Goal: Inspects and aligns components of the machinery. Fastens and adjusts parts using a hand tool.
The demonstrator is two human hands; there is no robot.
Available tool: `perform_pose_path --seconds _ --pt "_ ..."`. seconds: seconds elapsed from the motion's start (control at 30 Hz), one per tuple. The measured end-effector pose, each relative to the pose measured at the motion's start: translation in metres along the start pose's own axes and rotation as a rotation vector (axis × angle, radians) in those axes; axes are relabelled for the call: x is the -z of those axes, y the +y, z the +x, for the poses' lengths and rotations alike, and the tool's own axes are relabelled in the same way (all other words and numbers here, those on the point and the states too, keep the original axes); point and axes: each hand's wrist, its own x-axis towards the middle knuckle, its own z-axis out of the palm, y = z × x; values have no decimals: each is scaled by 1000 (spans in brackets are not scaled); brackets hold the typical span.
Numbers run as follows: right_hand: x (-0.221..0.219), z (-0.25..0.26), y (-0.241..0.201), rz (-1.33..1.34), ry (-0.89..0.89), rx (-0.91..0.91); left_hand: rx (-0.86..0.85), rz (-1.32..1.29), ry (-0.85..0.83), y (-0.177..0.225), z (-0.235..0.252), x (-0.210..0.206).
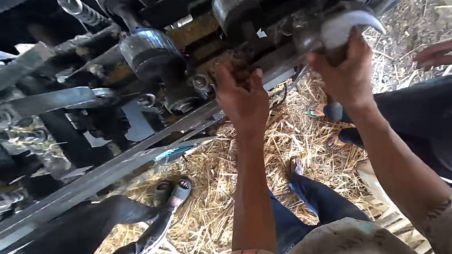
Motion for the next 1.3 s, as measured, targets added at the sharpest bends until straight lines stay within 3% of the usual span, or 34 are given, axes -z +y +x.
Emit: perform_pose_path --seconds 0.13,0.27,0.37,0.53,0.7,0.9,1.07,1.3 --pt "31 -44 -10 344 -261 -368 -31 23 17 -4 1 0" --pt "44 -72 -20 646 -493 -350 -29 105 9 -5 1 -1" --pt "28 -110 -13 437 -440 -316 -26 146 -6 -4 1 0" --pt "-5 -104 -9 249 -195 154 -35 174 -5 -6 5 1" --pt "-22 -88 7 51 -282 -23 -34 203 -12 0 7 -1" --pt "1 -103 -29 329 -102 250 -23 225 -12 -2 8 1" --pt "-16 -89 9 2 -328 -119 13 279 -56 8 10 4" --pt "2 -87 -21 158 -162 159 -7 255 -47 3 18 5"
